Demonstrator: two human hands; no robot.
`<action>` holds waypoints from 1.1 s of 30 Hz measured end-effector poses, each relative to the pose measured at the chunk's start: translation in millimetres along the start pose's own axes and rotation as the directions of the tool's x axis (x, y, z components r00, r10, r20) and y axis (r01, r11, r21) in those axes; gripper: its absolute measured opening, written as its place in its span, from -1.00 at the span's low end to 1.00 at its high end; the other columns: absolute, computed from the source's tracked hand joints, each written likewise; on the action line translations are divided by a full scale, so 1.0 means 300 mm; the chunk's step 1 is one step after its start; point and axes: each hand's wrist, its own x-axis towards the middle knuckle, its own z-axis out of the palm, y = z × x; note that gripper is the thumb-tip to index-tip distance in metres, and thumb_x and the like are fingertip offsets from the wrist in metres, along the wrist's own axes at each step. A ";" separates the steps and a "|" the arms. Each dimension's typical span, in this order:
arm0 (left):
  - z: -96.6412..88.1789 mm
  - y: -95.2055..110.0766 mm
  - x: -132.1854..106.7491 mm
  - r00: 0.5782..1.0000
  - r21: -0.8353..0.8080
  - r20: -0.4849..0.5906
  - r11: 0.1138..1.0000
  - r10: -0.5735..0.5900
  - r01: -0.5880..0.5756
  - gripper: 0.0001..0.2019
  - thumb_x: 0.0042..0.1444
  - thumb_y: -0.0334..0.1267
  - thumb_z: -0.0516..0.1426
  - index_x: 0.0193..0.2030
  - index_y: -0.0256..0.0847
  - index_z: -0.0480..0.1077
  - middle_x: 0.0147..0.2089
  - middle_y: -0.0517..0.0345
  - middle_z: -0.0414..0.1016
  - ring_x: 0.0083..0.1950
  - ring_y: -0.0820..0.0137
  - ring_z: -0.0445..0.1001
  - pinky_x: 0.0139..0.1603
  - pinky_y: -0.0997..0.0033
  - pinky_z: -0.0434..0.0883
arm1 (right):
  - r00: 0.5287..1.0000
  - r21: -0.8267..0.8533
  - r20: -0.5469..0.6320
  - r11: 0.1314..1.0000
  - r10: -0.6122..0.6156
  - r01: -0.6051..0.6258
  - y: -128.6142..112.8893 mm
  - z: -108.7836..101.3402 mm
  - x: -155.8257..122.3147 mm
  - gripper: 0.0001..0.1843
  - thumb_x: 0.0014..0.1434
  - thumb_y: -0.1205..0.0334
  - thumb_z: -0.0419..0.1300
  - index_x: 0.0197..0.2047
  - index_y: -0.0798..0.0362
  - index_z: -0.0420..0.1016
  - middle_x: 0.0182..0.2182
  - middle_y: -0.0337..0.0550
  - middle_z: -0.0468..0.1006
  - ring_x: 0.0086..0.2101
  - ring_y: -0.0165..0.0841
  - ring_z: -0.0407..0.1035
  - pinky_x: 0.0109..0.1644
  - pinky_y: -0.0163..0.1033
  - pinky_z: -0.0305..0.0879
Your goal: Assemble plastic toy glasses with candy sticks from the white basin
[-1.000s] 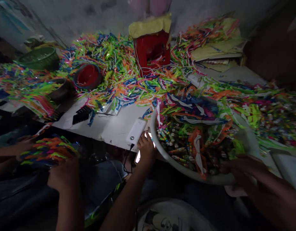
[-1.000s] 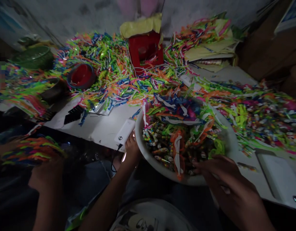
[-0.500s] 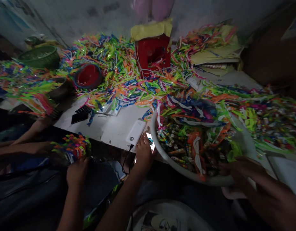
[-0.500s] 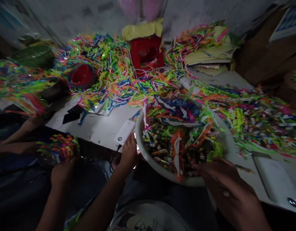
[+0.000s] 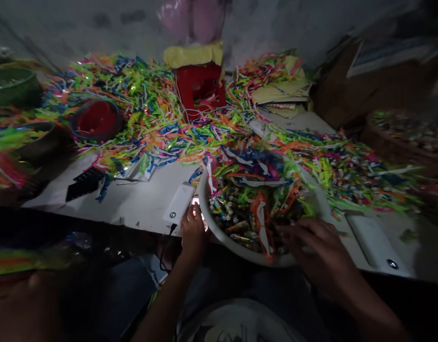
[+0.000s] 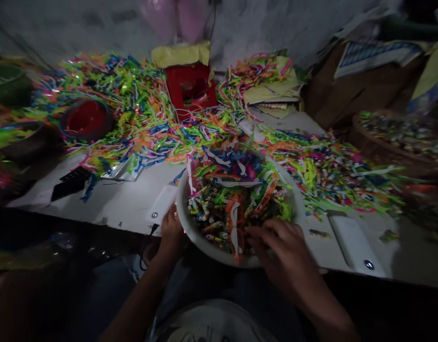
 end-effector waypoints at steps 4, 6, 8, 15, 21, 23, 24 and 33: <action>0.002 -0.009 0.009 0.999 -0.108 -0.037 0.993 0.036 -0.040 -0.43 0.02 -0.32 0.13 0.22 -0.30 0.19 0.26 -0.27 0.15 0.22 -0.01 0.20 0.14 -0.04 0.26 | 0.972 -0.022 0.208 0.993 -0.111 0.118 -0.051 0.018 0.025 -0.54 0.14 0.43 0.07 0.06 -0.18 0.41 -0.22 -0.15 0.47 -0.22 -0.26 0.35 -0.07 -0.05 0.17; -0.021 -0.034 0.004 0.996 -0.210 -0.019 0.974 0.084 -0.086 -0.39 0.00 -0.30 0.14 0.24 -0.32 0.15 0.26 -0.26 0.14 0.25 0.00 0.16 0.17 -0.04 0.25 | 0.972 -0.046 0.198 0.989 -0.127 0.139 -0.070 0.028 0.036 -0.46 0.07 0.50 0.07 0.06 -0.19 0.40 -0.16 -0.12 0.47 -0.18 -0.22 0.35 -0.02 0.01 0.13; -0.068 -0.069 -0.002 0.995 -0.323 -0.043 0.941 0.088 -0.098 -0.41 0.08 -0.26 0.09 0.26 -0.28 0.10 0.25 -0.22 0.13 0.26 0.05 0.15 0.18 -0.03 0.25 | 0.977 -0.082 0.160 0.984 -0.143 0.157 -0.075 0.036 0.044 -0.53 0.06 0.49 0.09 -0.01 -0.15 0.45 -0.18 -0.10 0.49 -0.20 -0.19 0.35 -0.02 0.04 0.12; -0.345 -0.091 -0.078 0.995 -0.828 0.071 0.551 -0.071 0.099 -0.64 0.16 -0.04 0.04 0.06 -0.08 0.35 -0.01 0.00 0.44 0.00 0.21 0.43 -0.02 0.16 0.44 | 0.963 0.157 -0.124 0.953 -0.239 0.257 -0.058 0.038 0.025 -0.68 0.20 0.40 0.04 0.01 -0.04 0.34 -0.26 -0.15 0.51 -0.29 -0.32 0.36 -0.16 -0.14 0.17; -0.394 0.074 -0.161 0.786 -0.868 0.495 0.260 0.371 0.424 -0.66 0.11 -0.05 0.15 -0.02 -0.12 0.48 -0.13 0.09 0.55 -0.04 0.26 0.46 0.06 0.26 0.38 | 0.906 0.248 -0.117 0.871 -0.408 0.424 -0.184 0.063 0.005 -0.77 0.33 0.27 -0.06 -0.02 -0.04 0.34 -0.18 -0.23 0.57 -0.14 -0.37 0.38 0.01 -0.13 0.10; -0.373 0.104 -0.149 0.797 -0.872 0.486 0.147 0.360 0.466 -0.66 0.11 -0.07 0.15 -0.03 -0.18 0.47 -0.18 0.09 0.55 -0.10 0.29 0.49 -0.03 0.31 0.42 | 0.914 0.202 -0.044 0.892 -0.404 0.405 -0.197 0.072 0.009 -0.76 0.33 0.27 -0.05 -0.02 -0.06 0.37 -0.13 -0.26 0.56 -0.08 -0.36 0.35 0.05 -0.11 0.05; -0.364 0.112 -0.138 0.806 -0.868 0.490 0.102 0.332 0.486 -0.65 0.11 -0.06 0.15 -0.04 -0.21 0.45 -0.22 0.08 0.55 -0.16 0.30 0.50 -0.11 0.35 0.45 | 0.938 0.173 -0.023 0.923 -0.345 0.344 -0.191 0.077 0.012 -0.76 0.31 0.25 -0.01 0.00 -0.07 0.37 -0.12 -0.24 0.55 -0.08 -0.34 0.35 0.05 -0.11 0.06; -0.364 0.132 -0.076 0.872 -0.885 0.447 -0.041 0.200 0.463 -0.62 0.10 -0.09 0.16 -0.01 -0.25 0.28 -0.38 0.16 0.48 -0.47 0.45 0.47 -0.48 0.50 0.45 | 0.998 -0.001 -0.023 0.998 -0.056 0.056 -0.121 0.105 0.091 -0.91 0.09 0.31 0.23 -0.29 -0.04 0.50 -0.20 -0.18 0.56 -0.17 -0.19 0.34 0.00 0.05 0.08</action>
